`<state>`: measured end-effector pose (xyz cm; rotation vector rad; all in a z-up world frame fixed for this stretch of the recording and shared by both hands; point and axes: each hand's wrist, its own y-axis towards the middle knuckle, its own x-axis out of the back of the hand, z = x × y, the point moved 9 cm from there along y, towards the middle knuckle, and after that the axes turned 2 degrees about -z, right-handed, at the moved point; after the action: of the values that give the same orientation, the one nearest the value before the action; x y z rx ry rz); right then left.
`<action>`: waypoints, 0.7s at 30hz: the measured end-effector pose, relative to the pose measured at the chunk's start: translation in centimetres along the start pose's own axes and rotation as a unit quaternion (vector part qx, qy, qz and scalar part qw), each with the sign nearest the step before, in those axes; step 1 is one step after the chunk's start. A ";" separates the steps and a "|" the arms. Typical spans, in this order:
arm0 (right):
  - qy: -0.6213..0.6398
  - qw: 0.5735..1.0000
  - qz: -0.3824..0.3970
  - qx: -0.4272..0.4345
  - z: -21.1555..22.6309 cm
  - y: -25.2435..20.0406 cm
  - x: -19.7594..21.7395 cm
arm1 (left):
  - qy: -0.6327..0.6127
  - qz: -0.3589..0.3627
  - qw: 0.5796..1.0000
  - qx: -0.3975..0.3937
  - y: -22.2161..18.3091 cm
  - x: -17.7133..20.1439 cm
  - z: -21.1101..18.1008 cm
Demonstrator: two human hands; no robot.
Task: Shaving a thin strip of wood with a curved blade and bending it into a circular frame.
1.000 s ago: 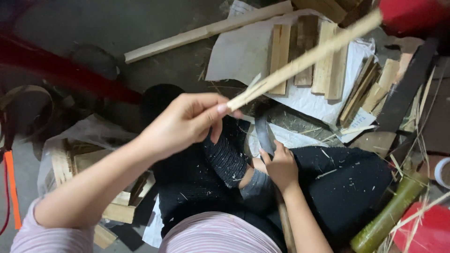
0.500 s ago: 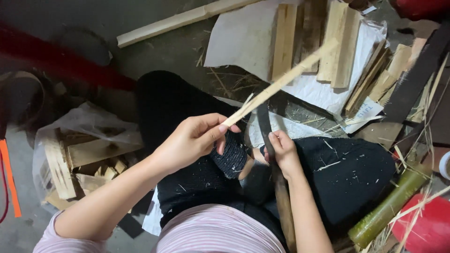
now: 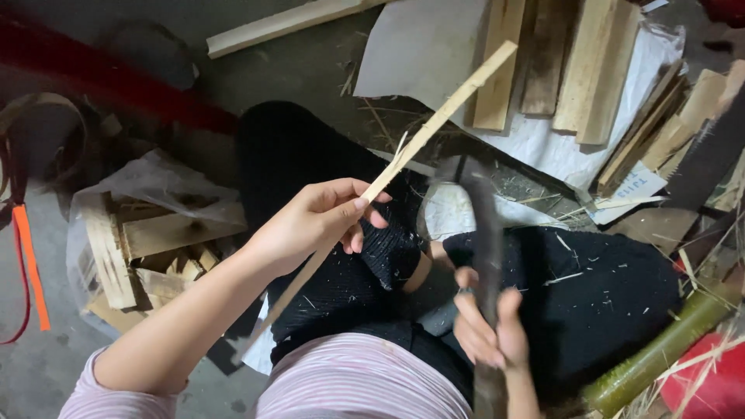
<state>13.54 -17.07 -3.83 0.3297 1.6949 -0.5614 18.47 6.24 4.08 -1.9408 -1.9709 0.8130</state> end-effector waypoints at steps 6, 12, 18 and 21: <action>-0.541 0.814 -0.199 0.073 -0.1 -1.9 -8.0 | 0.104 0.016 0.994 0.031 0.1 -2.2 1.4; -0.687 0.669 -0.283 0.006 -2.8 -1.6 -7.3 | 0.263 0.046 0.963 -0.033 -0.3 -4.3 0.2; -0.712 0.626 -0.316 -0.011 -2.2 -1.4 -7.4 | 0.140 0.129 0.981 0.025 -1.0 -5.6 -0.1; -0.630 0.711 -0.313 0.012 -1.4 -1.5 -6.6 | 0.149 0.182 0.972 0.019 -1.7 -6.3 -0.1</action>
<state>12.95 -16.95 3.06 -0.5833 0.3762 -0.9892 17.61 0.16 6.34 -2.2817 -1.4431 0.5862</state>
